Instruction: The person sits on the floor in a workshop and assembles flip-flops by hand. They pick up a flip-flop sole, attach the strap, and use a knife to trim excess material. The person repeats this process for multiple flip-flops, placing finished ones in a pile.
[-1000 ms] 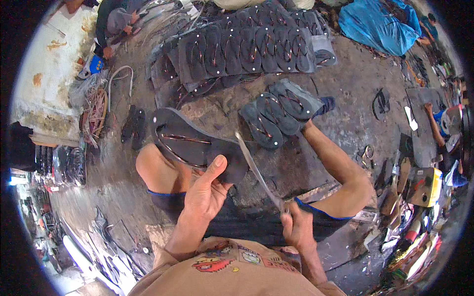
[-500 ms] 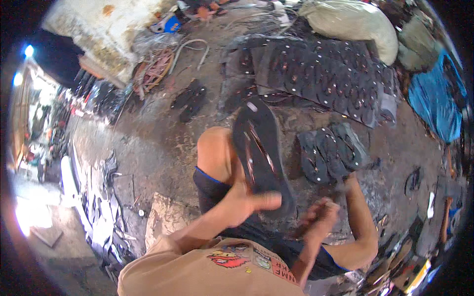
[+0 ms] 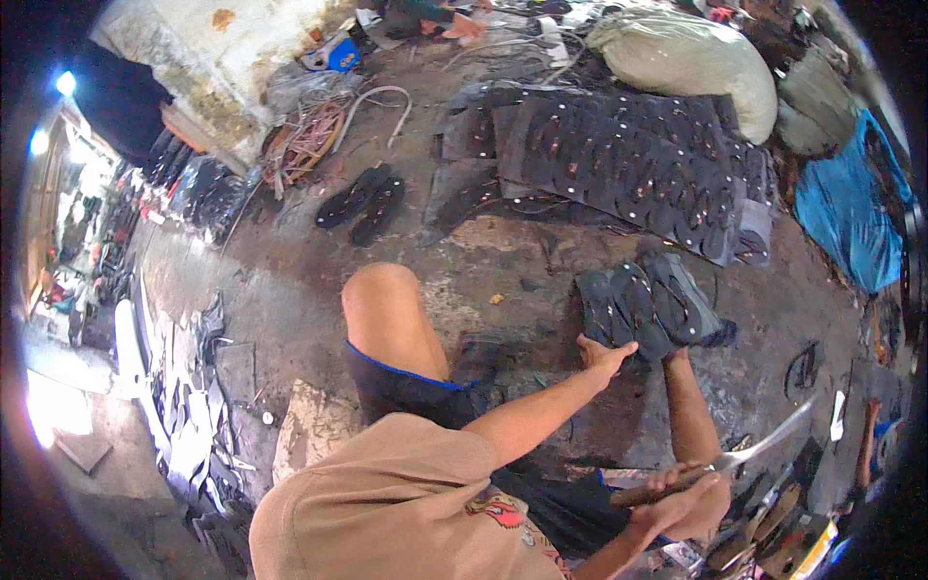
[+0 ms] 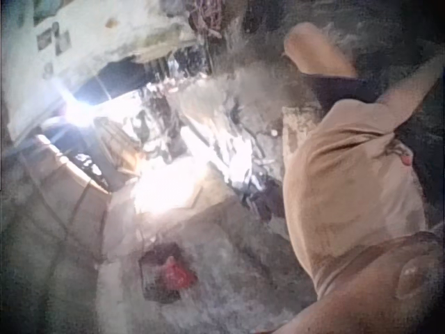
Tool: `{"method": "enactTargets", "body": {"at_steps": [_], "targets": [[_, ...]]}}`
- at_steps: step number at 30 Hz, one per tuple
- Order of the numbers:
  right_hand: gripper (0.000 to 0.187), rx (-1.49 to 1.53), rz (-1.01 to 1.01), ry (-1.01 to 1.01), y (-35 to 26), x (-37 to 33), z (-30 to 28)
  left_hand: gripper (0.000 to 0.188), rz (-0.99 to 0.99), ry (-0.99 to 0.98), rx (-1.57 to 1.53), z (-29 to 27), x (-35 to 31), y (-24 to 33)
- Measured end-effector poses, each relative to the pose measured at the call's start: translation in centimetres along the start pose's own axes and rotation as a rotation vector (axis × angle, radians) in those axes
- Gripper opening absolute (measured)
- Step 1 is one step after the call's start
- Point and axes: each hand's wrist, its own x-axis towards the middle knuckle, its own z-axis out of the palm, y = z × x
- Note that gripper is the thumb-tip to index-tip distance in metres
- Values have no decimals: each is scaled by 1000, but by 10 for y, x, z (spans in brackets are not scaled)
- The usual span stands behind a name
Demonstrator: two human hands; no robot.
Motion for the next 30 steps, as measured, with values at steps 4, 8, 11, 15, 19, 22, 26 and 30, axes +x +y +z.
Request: {"method": "enactTargets", "body": {"at_steps": [4,8,11,15,19,22,26,30], "targets": [[37,-283,-4,-83,41,-14,6,127,164,402,-96,-14,24,8],[32,-609,0,-228,33,-34,20,91,225,35,-303,-74,-13,45],[26,-788,-41,-465,46,-46,39,63,27,-70,-118,-146,-30,67],[31,-1083,37,-666,59,-51,77,49,-67,-169,-170,-184,-36,74],[38,-1216,-24,-681,89,-50,76,43,-95,-198,-296,-184,-40,74],[39,-1304,-38,-669,101,-42,80,44,-137,-245,-312,-186,-34,73],[45,-1433,-23,-707,125,-8,99,46,-162,-300,-407,-192,-39,75],[53,-1477,-113,-657,158,25,110,46,-219,-221,-443,-184,-41,76]]}}
